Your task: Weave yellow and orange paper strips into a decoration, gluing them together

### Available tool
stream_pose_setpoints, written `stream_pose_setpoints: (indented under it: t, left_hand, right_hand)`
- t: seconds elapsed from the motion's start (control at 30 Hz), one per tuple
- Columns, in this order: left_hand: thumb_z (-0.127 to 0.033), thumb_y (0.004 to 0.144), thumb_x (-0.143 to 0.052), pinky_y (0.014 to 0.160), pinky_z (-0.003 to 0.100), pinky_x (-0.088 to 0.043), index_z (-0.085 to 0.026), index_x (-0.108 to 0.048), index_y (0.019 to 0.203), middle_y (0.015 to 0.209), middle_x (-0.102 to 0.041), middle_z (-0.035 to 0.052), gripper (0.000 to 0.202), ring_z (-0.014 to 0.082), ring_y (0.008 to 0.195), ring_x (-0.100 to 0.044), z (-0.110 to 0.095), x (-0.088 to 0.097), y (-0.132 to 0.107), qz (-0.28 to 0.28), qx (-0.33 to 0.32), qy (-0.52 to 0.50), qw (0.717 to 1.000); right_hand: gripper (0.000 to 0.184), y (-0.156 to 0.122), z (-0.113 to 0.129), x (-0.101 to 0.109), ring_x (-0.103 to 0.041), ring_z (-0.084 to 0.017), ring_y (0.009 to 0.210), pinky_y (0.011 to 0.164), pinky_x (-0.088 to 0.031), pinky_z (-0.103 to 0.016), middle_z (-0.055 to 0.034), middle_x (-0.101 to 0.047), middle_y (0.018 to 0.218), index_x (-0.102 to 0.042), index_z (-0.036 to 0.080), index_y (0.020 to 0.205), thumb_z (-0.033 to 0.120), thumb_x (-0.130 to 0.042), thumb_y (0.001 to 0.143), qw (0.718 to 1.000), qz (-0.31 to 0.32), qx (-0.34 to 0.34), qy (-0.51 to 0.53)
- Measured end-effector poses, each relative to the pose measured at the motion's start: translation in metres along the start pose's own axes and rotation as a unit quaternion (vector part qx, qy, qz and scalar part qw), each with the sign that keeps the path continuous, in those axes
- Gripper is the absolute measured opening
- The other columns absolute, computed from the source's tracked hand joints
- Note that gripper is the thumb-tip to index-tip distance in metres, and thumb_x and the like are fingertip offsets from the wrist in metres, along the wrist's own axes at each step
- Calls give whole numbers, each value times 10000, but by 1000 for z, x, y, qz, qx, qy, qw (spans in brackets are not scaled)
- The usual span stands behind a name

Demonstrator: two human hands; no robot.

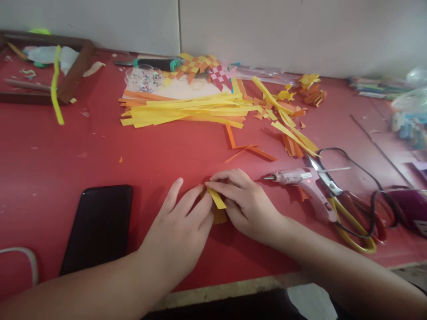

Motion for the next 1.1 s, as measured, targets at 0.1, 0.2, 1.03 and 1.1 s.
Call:
stream_pose_setpoints:
  t: [0.1, 0.2, 1.03, 1.1]
  left_hand:
    - [-60, 918, -381, 1110, 543, -255, -82, -712, 1055, 1088, -715, 114, 359, 295, 1090, -589, -1, 1, 1, -2, 0, 1, 1000]
    - [-63, 929, -365, 1107, 534, -258, -86, -708, 1069, 1101, -716, 110, 372, 287, 1081, -592, -2, 3, 1, -6, 1, 1, 1000]
    - [-45, 928, -335, 1045, 551, -413, -70, -706, 1007, 1015, -723, 134, 380, 278, 1006, -654, -3, 4, 3, -26, -1, 16, 1000]
    - [-40, 925, -333, 1026, 553, -438, -61, -692, 1033, 996, -724, 138, 376, 275, 977, -667, -2, 4, 5, -30, -3, 19, 999]
  right_hand:
    - [366, 1, 2, 1, -604, -225, 953, 822, -565, -403, -136, -646, 1048, -659, 117, 1128, 33, -419, 864, 1000, -4, -3, -5]
    - [363, 1, 3, 1, -602, -227, 931, 811, -566, -419, -133, -645, 1041, -639, 133, 1153, 48, -419, 877, 1000, -9, -2, -13]
    - [329, 2, 4, -1, -605, -224, 913, 812, -567, -405, -150, -652, 1019, -677, 79, 1105, 42, -431, 890, 1000, -12, 9, -27]
    - [328, 2, 4, 0, -608, -222, 915, 813, -567, -399, -147, -652, 1019, -684, 84, 1097, 46, -428, 895, 1000, -7, 5, -29]
Point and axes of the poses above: each hand's wrist, its own y-axis towards the middle knuckle, its own x-axis out of the back of the hand, z = x × y, the point moved 3 cm from there along y, towards the middle knuckle
